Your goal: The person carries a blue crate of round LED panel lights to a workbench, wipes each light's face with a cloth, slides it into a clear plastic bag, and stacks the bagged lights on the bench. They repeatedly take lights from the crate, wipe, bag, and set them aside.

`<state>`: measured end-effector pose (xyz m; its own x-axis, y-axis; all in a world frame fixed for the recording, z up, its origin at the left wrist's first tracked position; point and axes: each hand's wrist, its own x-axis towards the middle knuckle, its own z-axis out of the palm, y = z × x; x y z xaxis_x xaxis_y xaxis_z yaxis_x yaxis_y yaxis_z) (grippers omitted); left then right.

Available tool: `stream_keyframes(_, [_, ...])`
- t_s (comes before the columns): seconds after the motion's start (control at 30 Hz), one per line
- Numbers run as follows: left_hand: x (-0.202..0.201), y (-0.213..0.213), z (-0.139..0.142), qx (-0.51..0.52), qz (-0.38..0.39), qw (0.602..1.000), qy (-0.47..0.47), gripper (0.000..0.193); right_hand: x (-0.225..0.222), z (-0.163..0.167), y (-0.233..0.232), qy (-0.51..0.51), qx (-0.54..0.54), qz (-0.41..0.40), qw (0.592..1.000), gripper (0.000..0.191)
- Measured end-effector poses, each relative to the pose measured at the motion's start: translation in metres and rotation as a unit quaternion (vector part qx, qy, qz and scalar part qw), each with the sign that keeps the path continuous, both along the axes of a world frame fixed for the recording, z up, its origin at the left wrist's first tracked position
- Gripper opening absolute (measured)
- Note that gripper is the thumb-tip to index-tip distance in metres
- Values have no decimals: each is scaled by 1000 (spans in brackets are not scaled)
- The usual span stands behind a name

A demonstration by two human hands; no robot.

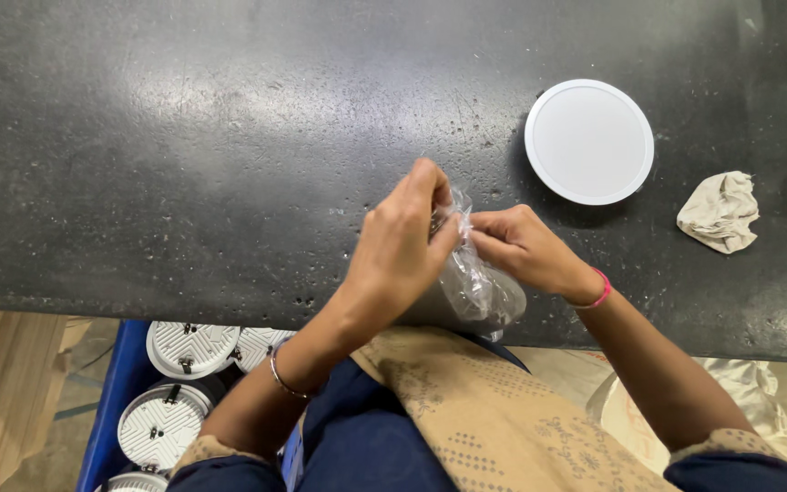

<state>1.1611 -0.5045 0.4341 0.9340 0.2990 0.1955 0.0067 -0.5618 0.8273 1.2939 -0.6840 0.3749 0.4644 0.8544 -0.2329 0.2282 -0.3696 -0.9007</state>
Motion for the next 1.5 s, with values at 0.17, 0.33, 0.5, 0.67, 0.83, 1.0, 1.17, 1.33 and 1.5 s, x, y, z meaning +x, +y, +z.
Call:
stream_keyframes(0.17, [-19,-12,8,-27,-80,996,12,35,8,-18,1,83,69,-11,994,37])
stream_keyframes(0.33, [-25,-34,2,129,-58,988,-61,38,9,-24,0,109,71,-3,992,36])
stream_keyframes(0.5, [-10,-4,-7,-41,-55,997,18,34,4,-26,-1,116,39,-21,992,37])
stream_keyframes(0.67, [4,17,-6,-87,-99,989,63,50,2,-22,-2,84,38,-3,996,36])
stream_keyframes(0.83, [1,15,-7,-25,-137,990,-10,15,-2,-8,-4,130,50,5,990,36])
stream_keyframes(1.0, [-23,21,-11,118,-196,970,-79,21,-6,8,-4,108,38,23,993,36])
stream_keyframes(1.17, [-24,19,-5,226,-217,947,-66,38,-7,22,-6,65,41,58,995,38])
stream_keyframes(1.33, [-17,20,0,96,-278,956,-1,39,-5,24,-16,-45,48,32,997,46])
stream_keyframes(1.5, [-26,31,-13,39,-77,996,-35,66,54,7,-71,103,114,-312,937,37])
